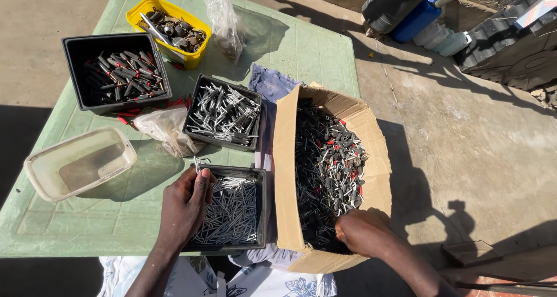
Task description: Sorting small cable clips and metal fasteners from a large box into smaller plastic bins
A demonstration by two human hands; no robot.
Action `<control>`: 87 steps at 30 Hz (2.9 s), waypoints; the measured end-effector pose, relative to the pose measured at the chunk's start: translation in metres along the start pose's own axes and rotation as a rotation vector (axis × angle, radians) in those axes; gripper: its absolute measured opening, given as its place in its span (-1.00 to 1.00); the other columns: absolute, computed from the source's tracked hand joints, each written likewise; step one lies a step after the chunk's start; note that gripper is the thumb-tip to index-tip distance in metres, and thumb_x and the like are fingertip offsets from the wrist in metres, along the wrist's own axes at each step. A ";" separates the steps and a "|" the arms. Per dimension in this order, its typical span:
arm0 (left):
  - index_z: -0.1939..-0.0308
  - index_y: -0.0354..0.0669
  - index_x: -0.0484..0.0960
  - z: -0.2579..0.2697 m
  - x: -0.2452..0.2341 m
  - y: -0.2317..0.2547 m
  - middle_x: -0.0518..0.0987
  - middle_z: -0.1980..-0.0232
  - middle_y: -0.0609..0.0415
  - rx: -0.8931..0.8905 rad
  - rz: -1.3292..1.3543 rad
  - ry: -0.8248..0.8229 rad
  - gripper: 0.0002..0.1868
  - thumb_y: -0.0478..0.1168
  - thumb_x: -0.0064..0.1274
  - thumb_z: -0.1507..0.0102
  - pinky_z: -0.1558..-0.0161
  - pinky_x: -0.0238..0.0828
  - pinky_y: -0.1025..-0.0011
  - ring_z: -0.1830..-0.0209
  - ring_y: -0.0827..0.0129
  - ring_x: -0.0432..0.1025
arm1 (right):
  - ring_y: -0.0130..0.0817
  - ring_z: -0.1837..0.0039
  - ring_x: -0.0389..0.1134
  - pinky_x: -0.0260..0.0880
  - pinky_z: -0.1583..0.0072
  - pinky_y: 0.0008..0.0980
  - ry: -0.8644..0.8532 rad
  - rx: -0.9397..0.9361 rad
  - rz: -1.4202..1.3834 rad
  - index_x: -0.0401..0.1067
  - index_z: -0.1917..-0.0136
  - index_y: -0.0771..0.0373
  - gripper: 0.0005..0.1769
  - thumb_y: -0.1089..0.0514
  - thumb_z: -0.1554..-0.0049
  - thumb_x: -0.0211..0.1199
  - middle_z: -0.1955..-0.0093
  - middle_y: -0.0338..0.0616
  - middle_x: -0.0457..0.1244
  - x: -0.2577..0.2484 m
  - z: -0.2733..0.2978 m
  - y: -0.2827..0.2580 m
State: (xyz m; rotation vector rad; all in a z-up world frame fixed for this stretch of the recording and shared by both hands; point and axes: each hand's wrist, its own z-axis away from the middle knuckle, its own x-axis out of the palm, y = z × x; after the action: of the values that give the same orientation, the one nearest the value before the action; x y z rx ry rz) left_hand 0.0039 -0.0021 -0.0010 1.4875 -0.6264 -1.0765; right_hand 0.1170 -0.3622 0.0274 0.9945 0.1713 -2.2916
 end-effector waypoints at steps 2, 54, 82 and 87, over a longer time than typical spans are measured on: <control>0.37 -0.08 0.59 0.000 -0.002 0.001 0.41 0.66 0.20 -0.009 0.020 0.000 -0.55 0.06 -0.21 -0.46 0.56 0.10 0.45 0.70 0.53 0.16 | -0.15 0.23 0.29 0.17 0.22 -0.11 0.015 0.011 0.038 0.24 0.46 -0.05 -0.65 0.06 -0.14 0.17 0.35 -0.36 0.28 0.008 -0.005 0.004; 0.37 -0.04 0.58 -0.001 0.001 -0.001 0.44 0.66 0.21 0.005 -0.048 0.008 -0.54 0.09 -0.23 -0.45 0.51 0.14 0.44 0.70 0.52 0.20 | -0.16 0.25 0.34 0.18 0.23 -0.26 0.353 0.117 -1.493 0.20 -0.28 0.21 -0.59 0.06 -0.21 0.07 0.15 0.26 0.44 0.001 0.018 0.024; 0.41 -0.06 0.57 0.001 -0.003 0.000 0.48 0.63 0.21 0.001 -0.017 0.011 -0.50 0.12 -0.25 -0.45 0.46 0.20 0.44 0.64 0.51 0.27 | -0.42 0.00 0.57 0.37 0.10 -0.39 0.748 0.273 -0.828 0.65 0.02 0.12 -0.63 -0.17 -0.12 0.31 0.05 -0.24 0.54 0.021 -0.057 0.051; 0.45 -0.11 0.52 0.001 0.002 -0.004 0.43 0.56 0.19 0.068 0.222 -0.010 -0.46 0.14 -0.24 -0.45 0.51 0.02 0.51 0.63 0.55 0.16 | -0.46 0.08 0.14 0.09 0.04 -0.38 0.820 0.067 -1.261 0.28 0.19 0.16 -0.64 -0.13 -0.27 0.10 0.15 -0.23 0.18 0.017 -0.009 0.015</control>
State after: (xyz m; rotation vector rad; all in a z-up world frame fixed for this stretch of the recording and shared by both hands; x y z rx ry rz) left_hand 0.0029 -0.0032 -0.0055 1.4341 -0.8217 -0.8989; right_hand 0.1227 -0.3796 0.0104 2.2551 1.3959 -2.6661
